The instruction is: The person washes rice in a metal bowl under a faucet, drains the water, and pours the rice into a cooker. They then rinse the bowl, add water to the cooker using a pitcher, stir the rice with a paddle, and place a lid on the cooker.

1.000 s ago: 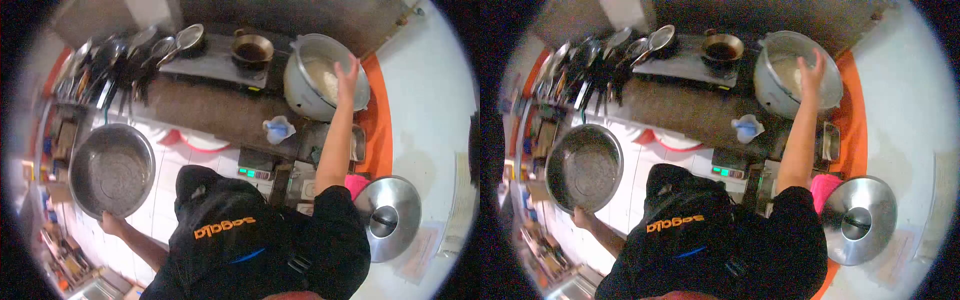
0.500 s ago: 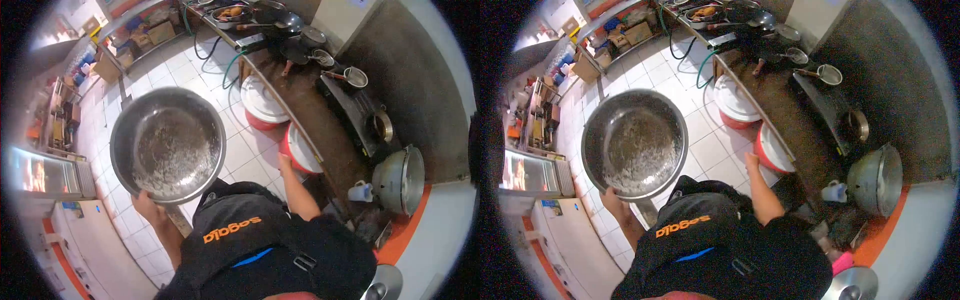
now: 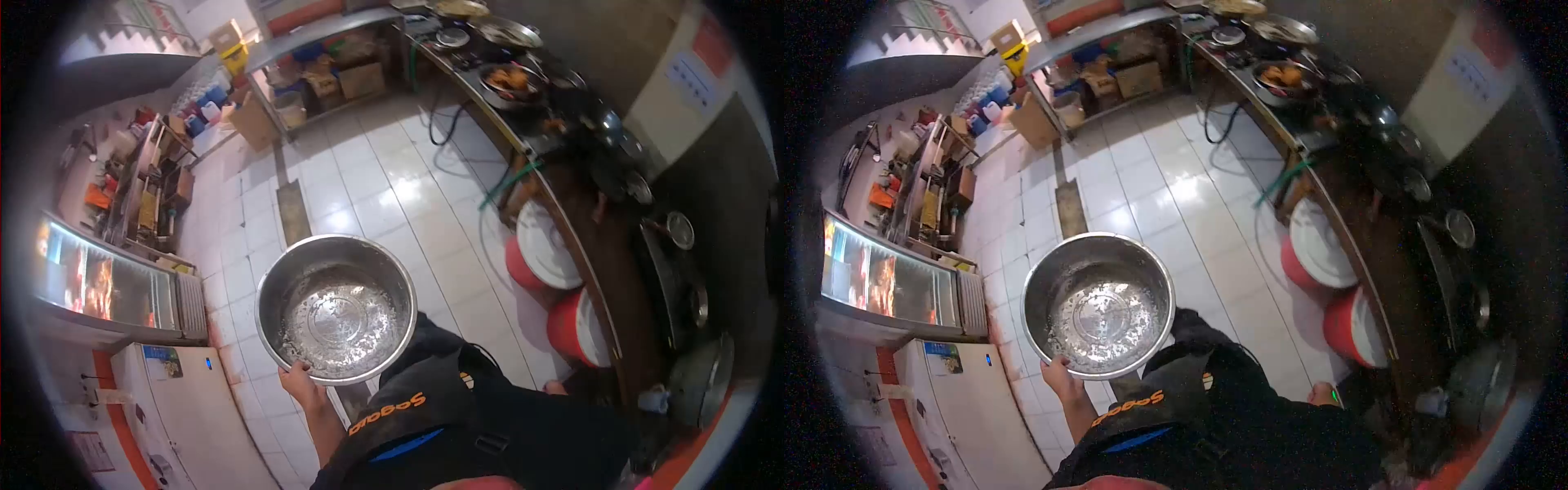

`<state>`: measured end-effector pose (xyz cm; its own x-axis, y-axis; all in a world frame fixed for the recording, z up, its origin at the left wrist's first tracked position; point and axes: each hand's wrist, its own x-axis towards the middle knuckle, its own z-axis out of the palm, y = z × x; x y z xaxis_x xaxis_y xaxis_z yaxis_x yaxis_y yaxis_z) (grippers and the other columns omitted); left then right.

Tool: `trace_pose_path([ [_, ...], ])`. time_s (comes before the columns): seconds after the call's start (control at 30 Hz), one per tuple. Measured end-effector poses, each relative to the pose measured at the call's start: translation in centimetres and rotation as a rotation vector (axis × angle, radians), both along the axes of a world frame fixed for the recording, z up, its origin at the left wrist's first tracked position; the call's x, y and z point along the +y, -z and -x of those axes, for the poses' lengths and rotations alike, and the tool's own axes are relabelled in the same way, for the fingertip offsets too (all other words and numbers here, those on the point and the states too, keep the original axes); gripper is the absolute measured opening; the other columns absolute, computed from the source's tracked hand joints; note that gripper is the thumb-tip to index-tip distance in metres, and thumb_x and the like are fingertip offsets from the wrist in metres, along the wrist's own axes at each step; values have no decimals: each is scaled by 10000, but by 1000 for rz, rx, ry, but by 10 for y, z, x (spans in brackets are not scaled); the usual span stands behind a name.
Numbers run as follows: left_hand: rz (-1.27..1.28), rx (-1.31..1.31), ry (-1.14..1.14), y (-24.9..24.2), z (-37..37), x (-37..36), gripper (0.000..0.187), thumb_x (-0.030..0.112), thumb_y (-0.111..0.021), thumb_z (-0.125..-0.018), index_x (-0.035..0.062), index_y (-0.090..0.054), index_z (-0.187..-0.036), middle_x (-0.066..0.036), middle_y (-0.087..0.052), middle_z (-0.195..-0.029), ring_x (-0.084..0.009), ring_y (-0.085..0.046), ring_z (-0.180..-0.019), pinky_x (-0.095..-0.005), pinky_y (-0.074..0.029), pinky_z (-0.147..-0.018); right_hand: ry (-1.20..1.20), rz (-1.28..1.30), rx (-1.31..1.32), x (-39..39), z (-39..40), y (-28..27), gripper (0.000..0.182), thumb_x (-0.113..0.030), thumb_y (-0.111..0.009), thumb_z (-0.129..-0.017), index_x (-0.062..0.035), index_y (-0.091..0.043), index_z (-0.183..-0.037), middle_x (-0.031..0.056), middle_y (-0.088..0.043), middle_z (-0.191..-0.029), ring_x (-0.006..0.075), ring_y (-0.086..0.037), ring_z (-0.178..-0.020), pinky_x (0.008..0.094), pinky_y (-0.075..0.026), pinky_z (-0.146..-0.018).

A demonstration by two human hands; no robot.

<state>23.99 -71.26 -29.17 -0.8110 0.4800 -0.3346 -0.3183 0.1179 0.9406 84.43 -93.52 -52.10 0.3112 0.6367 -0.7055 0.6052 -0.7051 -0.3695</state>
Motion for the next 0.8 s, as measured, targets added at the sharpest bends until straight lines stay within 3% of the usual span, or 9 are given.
trace_pose_path([
  [0.03, -19, 0, -16, 5, 4, 17, 451, -90, -428, -591, -22, -487, -1033, -102, -546, -927, -211, -539, -822, -304, -433, -744, -248, 13, -84, 35, 13, -3, 156, -175, -518, -717, -51, -590, -655, 105, -591, -590, 233, -612, -605, 378, -464, -539],
  [0.07, -30, 0, -31, 5, 14, 33, 451, -90, -428, -591, -22, -487, -1033, -102, -546, -927, -211, -539, -822, -304, -433, -744, -526, 185, -189, 67, 6, 35, 180, -198, -527, -760, -65, -630, -825, 112, -635, -802, 234, -623, -812, 353, -488, -741],
  [0.27, -30, 50, -167, 0, 140, 108, 447, -85, -434, -599, -38, -495, -1039, -117, -552, -934, -235, -554, -793, -309, -452, -699, 199, -48, 67, 419, 159, 135, 152, -170, -551, -762, -61, -617, -844, 89, -609, -773, 194, -597, -725, 313, -475, -613],
  [0.47, -53, 71, -411, -26, 230, 137, 527, -24, -438, -599, -61, -476, -1123, -152, -532, -1070, -280, -552, -908, -357, -461, -769, 61, -510, 639, 814, 495, 62, 134, -143, -574, -765, -57, -605, -863, 67, -583, -745, 154, -571, -637, 272, -462, -485],
  [0.5, -23, 125, -501, -27, 246, 147, 538, -1, -444, -611, -69, -465, -1144, -154, -521, -1105, -298, -556, -927, -373, -459, -809, -68, -465, 617, 826, 559, -38, 136, -166, -582, -773, -54, -598, -847, 53, -585, -748, 145, -568, -636, 258, -446, -475],
  [0.6, -5, 115, -613, 39, 331, 148, 560, 15, -449, -607, -102, -453, -1154, -172, -507, -1136, -313, -530, -971, -385, -440, -827, -253, -496, 752, 873, 695, -109, 186, -206, -574, -809, -58, -619, -912, 48, -615, -806, 148, -592, -706, 280, -461, -559],
  [0.7, 78, 53, -663, 36, 401, 177, 506, 34, -448, -622, -115, -469, -1105, -182, -530, -1065, -304, -531, -939, -400, -436, -795, -366, -525, 876, 881, 768, -104, 213, -240, -596, -796, -61, -628, -907, 65, -617, -770, 169, -579, -645, 302, -470, -561],
  [0.73, 71, 34, -693, 88, 451, 165, 420, 28, -460, -612, -96, -493, -1011, -197, -536, -983, -298, -532, -899, -413, -431, -760, -299, -404, 868, 878, 776, -80, 203, -238, -604, -793, -68, -628, -901, 64, -614, -763, 174, -571, -632, 312, -468, -548],
  [0.8, -27, -33, -731, 83, 502, 204, 425, 13, -455, -585, -86, -487, -997, -191, -527, -975, -306, -532, -885, -416, -440, -747, -208, -147, 793, 877, 771, -11, 172, -214, -599, -814, -80, -624, -919, 65, -605, -792, 171, -580, -670, 323, -482, -536],
])
